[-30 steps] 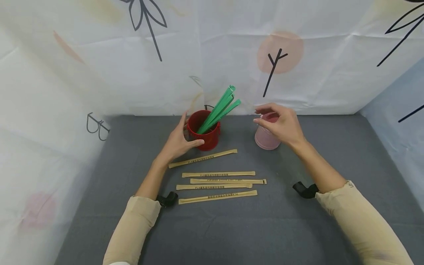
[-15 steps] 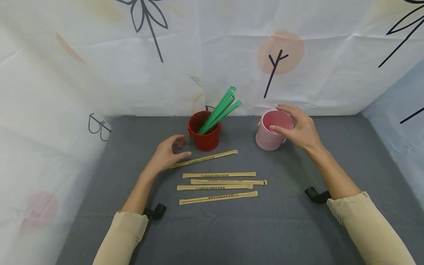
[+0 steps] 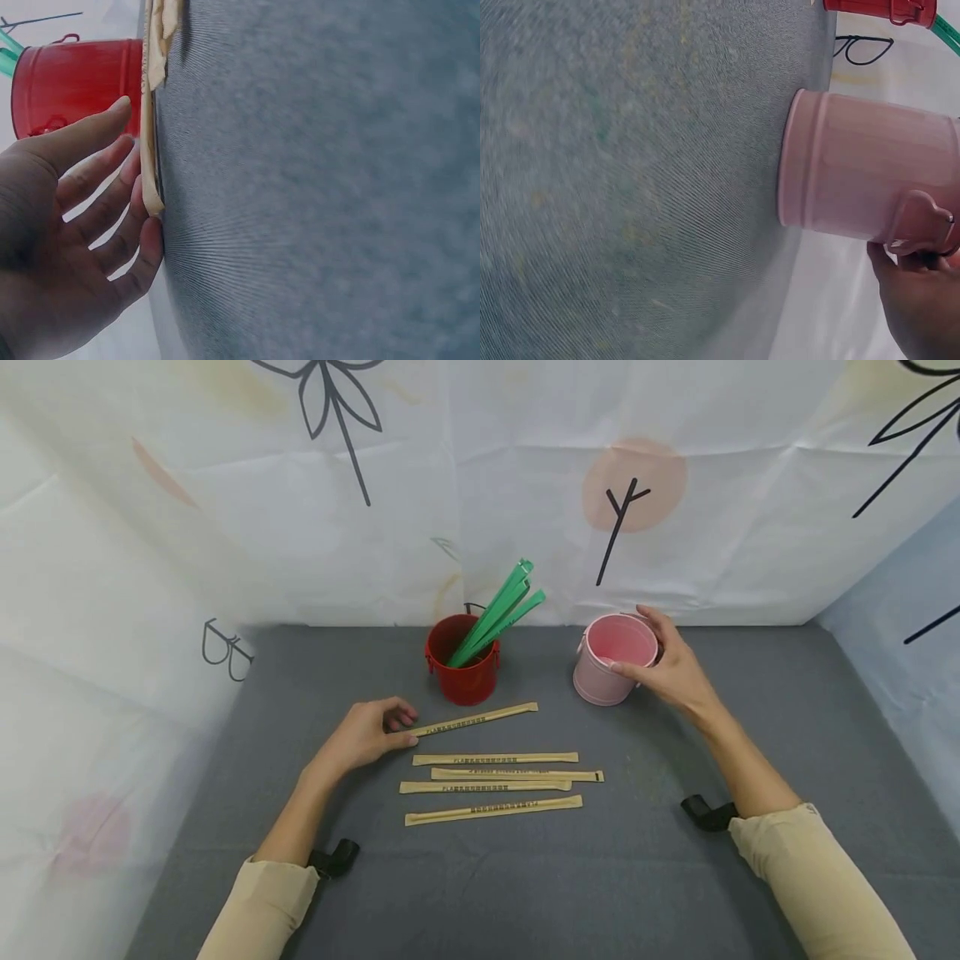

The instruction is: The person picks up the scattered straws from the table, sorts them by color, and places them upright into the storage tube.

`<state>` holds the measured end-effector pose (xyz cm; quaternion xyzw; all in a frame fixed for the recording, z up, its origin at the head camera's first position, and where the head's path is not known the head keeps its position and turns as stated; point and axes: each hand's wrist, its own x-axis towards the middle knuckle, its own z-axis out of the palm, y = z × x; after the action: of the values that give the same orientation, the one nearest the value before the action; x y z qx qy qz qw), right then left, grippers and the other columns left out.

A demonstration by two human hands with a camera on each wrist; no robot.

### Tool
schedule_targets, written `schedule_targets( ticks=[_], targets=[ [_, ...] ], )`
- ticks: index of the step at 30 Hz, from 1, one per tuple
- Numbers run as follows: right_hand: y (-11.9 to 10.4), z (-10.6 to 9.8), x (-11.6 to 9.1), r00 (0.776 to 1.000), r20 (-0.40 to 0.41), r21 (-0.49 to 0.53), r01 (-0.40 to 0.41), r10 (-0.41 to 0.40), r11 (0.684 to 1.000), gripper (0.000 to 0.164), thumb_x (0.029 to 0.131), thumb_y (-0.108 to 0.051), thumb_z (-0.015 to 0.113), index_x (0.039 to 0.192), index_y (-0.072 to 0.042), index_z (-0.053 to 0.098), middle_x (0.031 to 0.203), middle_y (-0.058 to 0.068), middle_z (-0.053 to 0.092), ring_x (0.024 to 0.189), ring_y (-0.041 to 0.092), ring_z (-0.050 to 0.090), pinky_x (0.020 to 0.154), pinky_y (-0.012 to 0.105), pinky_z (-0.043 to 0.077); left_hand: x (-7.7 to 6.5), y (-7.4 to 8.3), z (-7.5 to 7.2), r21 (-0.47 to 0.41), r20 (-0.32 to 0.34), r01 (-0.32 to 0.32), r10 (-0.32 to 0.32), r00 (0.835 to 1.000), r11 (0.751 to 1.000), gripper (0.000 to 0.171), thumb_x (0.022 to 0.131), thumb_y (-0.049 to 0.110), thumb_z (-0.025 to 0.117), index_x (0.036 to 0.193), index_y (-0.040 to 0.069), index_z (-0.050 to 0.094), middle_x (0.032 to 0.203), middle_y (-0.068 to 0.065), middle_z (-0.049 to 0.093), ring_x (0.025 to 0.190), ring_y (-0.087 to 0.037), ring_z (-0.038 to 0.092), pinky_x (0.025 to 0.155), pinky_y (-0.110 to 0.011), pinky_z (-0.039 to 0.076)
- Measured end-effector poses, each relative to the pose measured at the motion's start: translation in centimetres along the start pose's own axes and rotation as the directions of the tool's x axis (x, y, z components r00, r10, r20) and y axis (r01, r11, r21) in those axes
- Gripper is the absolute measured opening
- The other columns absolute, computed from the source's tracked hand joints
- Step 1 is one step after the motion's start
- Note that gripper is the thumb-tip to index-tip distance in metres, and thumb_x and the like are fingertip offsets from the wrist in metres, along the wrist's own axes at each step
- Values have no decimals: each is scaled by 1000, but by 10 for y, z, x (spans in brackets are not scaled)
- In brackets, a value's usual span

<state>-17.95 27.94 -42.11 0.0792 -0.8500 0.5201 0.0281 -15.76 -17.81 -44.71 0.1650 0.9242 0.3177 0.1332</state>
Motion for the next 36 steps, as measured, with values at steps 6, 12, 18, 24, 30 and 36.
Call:
schedule_targets(
  ticks=[6,12,18,24,30,36],
  targets=[
    [10,7,0,1000,-15,148,19,-17,989,84,83,1,75,154,-6,32,142,22,47,123,29,48,94,18,43,-1,-3,2,22,0,0,0,1000,1000,21,82,15,83,100,12,72,86,0,65,80,-15,59,73,-36,48],
    [19,13,-4,995,-64,260,85,-70,962,79,83,11,69,152,-8,37,138,19,48,120,25,49,96,22,43,1,-6,7,72,-7,-42,42,999,997,9,85,12,80,89,12,72,81,2,63,75,-13,57,69,-33,47],
    [24,20,-2,991,-85,310,127,-106,942,76,84,12,67,151,-8,37,138,17,48,120,22,49,98,22,41,0,-7,4,92,-27,-41,43,999,995,9,88,12,76,87,14,67,78,1,60,72,-15,55,67,-34,45],
    [27,22,0,989,-104,325,136,-107,936,75,83,13,66,150,-8,39,134,12,51,118,18,50,98,22,40,-1,-8,3,52,-25,-51,52,998,997,6,91,10,73,90,11,67,78,0,61,73,-16,55,67,-34,45],
    [29,23,1,987,-120,304,139,-107,942,74,84,9,66,150,-9,39,134,9,50,118,18,49,99,22,39,0,-9,2,29,-37,-74,75,996,997,4,94,9,68,98,9,71,84,-1,65,75,-15,58,70,-36,46],
    [29,24,1,986,-124,300,142,-109,943,74,84,9,66,150,-8,38,137,13,49,119,19,49,99,24,39,-2,-9,1,-29,-64,-50,48,997,998,9,94,13,69,102,10,73,91,-2,70,81,-16,65,72,-37,52]
  ],
)
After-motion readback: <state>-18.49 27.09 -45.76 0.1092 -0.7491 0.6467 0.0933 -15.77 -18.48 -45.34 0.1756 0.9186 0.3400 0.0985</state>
